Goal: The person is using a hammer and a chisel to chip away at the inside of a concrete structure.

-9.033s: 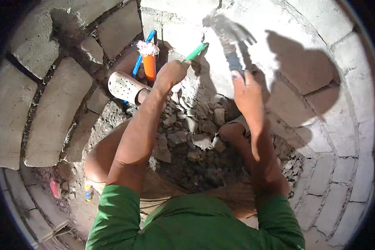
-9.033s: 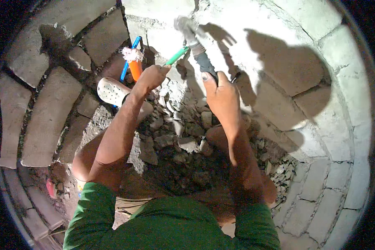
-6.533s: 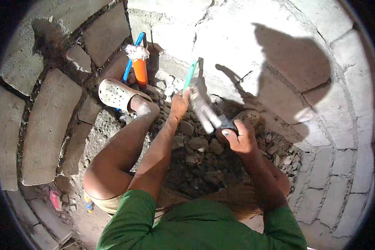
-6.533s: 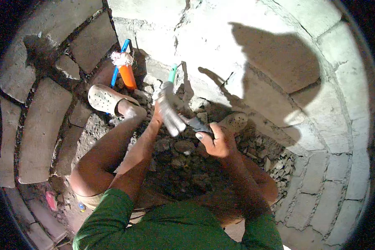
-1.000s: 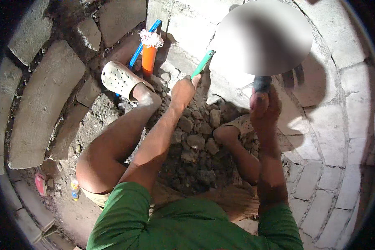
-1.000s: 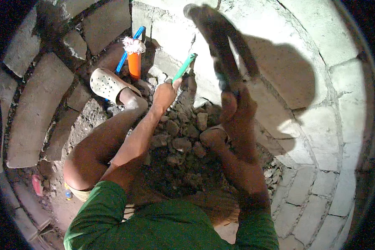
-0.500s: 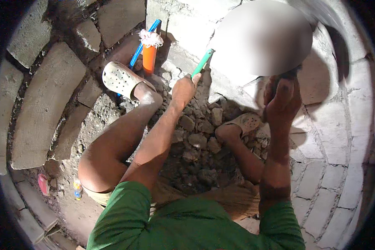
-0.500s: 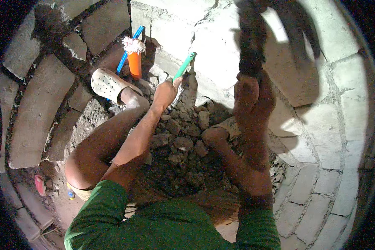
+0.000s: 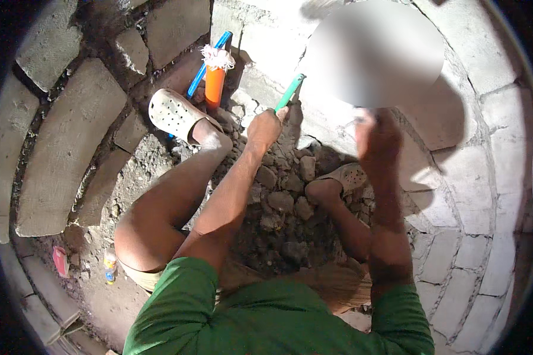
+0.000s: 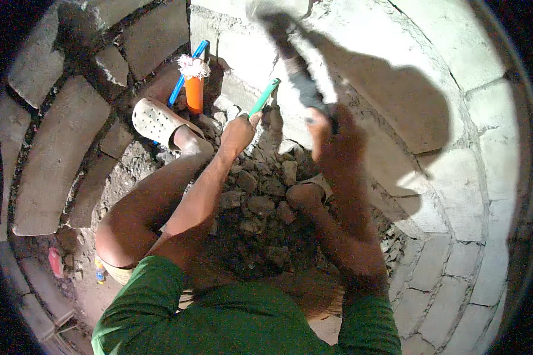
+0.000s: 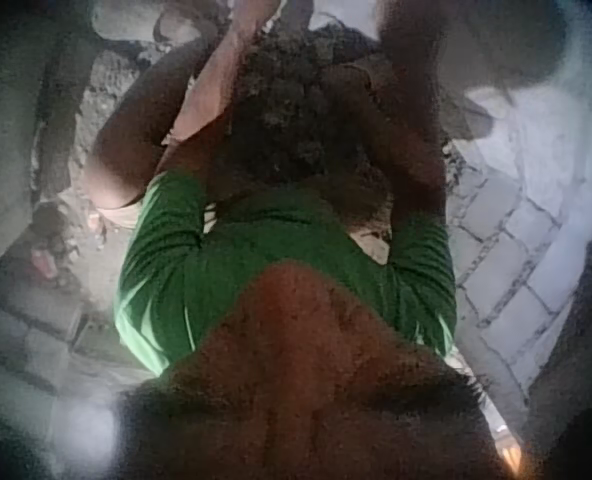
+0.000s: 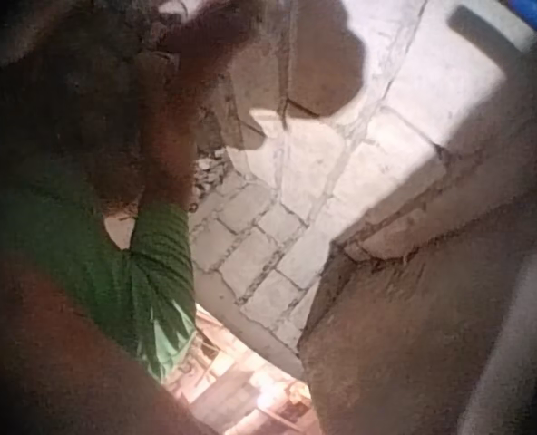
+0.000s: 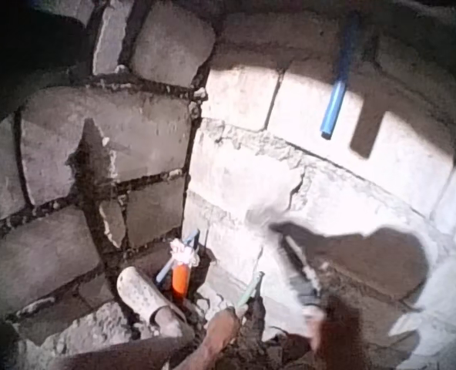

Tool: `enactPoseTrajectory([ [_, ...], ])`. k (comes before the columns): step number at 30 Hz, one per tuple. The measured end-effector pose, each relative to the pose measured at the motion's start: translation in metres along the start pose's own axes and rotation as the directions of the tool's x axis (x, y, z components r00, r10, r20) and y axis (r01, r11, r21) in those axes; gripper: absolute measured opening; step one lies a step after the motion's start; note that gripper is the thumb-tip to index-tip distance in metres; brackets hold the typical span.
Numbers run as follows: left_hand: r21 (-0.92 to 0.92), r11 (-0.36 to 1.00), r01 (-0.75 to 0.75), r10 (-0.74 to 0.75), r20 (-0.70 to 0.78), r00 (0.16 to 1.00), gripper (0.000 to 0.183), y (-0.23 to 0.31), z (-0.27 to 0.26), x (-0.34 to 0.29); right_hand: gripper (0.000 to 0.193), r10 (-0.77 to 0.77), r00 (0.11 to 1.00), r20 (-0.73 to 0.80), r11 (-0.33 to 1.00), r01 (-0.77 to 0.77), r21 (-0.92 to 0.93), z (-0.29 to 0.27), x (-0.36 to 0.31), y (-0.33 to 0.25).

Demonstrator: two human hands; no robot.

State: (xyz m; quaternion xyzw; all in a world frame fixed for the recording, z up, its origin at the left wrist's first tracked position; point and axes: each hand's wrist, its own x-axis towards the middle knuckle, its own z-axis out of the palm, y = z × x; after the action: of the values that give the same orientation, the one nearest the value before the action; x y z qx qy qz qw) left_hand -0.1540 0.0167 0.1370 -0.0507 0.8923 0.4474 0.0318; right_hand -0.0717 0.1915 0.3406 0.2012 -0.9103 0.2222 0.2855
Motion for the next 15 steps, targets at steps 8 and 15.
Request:
enactPoseTrajectory([
  [8, -0.039, 0.999, -0.028, 0.027, -0.041, 0.999, 0.069, 0.003, -0.003, -0.004, 0.041, 0.318, 0.91, 0.267, 0.922, -0.23, -0.313, 0.067, -0.034, 0.077],
  [15, -0.114, 0.982, -0.151, 0.132, -0.161, 0.978, 0.058, -0.044, 0.037, 0.011, 0.044, 0.572, 0.789, 0.224, 0.794, -0.601, 0.088, 0.074, -0.072, 0.082],
])
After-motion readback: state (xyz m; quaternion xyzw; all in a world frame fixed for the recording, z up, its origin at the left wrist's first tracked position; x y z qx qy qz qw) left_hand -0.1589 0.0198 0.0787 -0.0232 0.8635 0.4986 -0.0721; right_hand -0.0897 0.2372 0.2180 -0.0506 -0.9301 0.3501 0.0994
